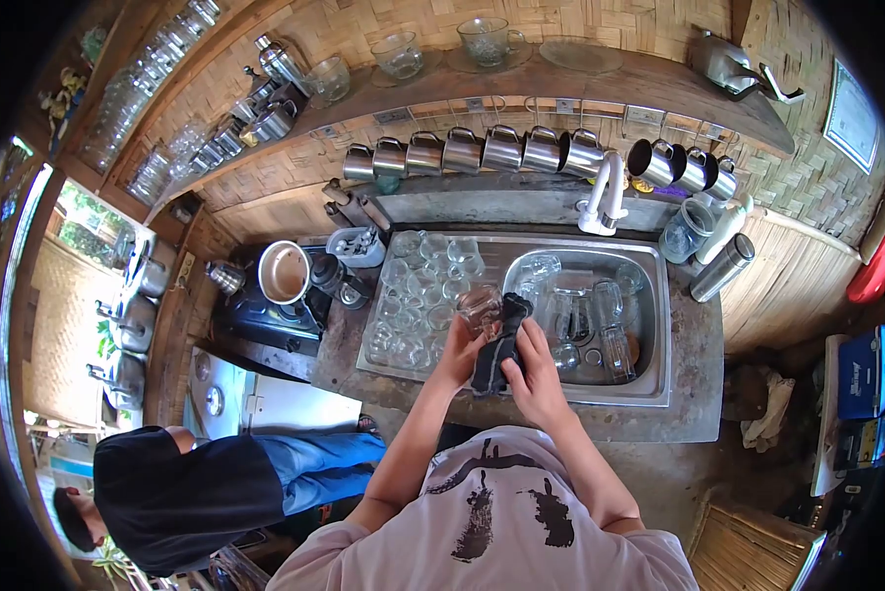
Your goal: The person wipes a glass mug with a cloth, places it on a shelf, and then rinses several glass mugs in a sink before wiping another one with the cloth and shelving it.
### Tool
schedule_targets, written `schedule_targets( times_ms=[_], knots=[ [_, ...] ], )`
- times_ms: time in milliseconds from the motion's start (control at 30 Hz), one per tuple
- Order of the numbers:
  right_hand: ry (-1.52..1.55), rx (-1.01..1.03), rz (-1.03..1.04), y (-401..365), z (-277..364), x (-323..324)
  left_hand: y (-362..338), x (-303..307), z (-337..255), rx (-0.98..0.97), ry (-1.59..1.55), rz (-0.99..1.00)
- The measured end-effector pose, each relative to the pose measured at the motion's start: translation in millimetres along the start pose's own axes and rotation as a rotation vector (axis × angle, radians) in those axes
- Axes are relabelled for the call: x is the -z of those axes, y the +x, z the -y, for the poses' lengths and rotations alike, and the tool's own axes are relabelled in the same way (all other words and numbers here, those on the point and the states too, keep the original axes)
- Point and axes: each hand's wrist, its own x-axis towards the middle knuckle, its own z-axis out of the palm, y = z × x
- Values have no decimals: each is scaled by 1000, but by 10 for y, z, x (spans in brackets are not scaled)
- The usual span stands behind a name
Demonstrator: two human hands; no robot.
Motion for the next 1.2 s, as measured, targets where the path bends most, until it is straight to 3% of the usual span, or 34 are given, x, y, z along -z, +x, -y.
schedule_targets(
  times_ms=[67,100,167,233,333,367,500,700,733,767,833,933,1000,1067,1133,1167,1200],
  knots=[
    [37,-49,13,53,-60,1,-43,42,-17,-7,-46,105],
    [42,-37,46,129,-25,51,-61,168,151,205,-331,6],
    [53,-14,114,274,98,180,6,319,307,266,-276,85],
    [19,45,117,276,121,182,-23,176,168,385,-518,9],
    [14,99,100,253,214,217,-14,129,92,205,-286,-11],
    [21,109,93,207,239,222,-32,97,45,33,-145,21],
    [63,72,86,-18,126,196,-41,13,-137,22,55,-183],
    [370,-149,63,-23,-137,125,-9,-105,-280,-260,332,128],
    [254,-6,40,-20,-207,125,-17,-148,-273,-323,412,173],
    [139,140,17,-32,-292,142,-53,-211,-263,-229,295,147],
    [5,-34,67,-10,-263,158,-32,-282,-175,-201,193,26],
    [120,114,32,119,-61,192,44,-235,-240,-155,116,-78],
    [-169,313,29,99,-84,198,63,-276,-387,-111,11,-139],
    [-166,366,17,45,-177,197,96,-191,-446,-158,56,-17],
    [132,255,13,-84,-411,115,71,-164,-476,-162,59,46],
    [243,98,38,-155,-628,58,67,-147,-537,-138,132,108],
    [199,-274,182,-99,-570,122,83,-108,-544,-141,156,160]
  ],
)
